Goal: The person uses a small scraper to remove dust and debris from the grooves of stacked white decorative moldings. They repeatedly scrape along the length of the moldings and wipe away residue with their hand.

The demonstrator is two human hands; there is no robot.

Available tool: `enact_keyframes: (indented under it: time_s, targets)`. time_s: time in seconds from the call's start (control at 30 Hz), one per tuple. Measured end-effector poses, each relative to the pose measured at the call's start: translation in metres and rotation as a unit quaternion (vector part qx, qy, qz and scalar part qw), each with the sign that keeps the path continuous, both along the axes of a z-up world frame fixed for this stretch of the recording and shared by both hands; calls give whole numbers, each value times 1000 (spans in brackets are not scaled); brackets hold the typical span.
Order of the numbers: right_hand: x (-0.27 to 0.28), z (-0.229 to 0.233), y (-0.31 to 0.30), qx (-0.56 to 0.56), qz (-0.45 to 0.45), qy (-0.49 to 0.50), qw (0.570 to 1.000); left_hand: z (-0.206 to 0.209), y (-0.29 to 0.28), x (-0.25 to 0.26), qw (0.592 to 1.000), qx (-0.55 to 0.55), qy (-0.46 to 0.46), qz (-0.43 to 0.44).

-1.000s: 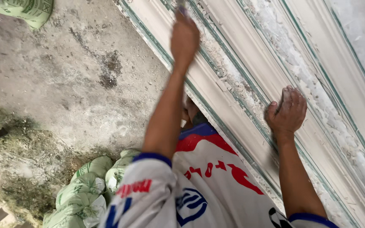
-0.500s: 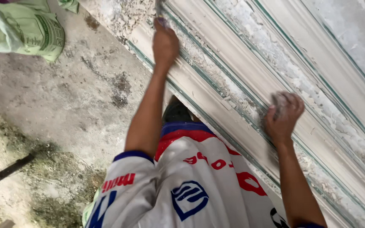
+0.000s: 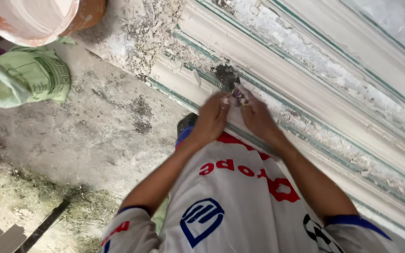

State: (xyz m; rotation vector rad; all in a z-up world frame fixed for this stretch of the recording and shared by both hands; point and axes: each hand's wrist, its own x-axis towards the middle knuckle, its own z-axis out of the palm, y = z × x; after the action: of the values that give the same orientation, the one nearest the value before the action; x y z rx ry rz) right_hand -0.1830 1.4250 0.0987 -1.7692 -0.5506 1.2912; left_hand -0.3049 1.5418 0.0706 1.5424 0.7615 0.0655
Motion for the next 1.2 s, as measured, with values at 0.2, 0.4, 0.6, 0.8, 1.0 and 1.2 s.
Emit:
enact_keyframes:
  time_s: [0.2,0.4,0.6,0.8,1.0,1.2]
  targets:
    - [26,19,23,-218,84,-121,965,-24,59,6,865,434,81,-238]
    - [54,33,-32,-210,105,-145,961,-127,-2,54,754,599,-127,-239]
    - [55,24,-33,-247,95,-164,950,-143,4,68,718,587,-244,-284]
    - [27,-29,154,1,102,-234,967,-104,224,14,650,683,-11,-333]
    - [34,36,145,-145,108,-43,983,10,186,14,747,569,116,-325]
    - [1,45,80,-208,43,-24,977,1,92,31,968,-196,-26,-157]
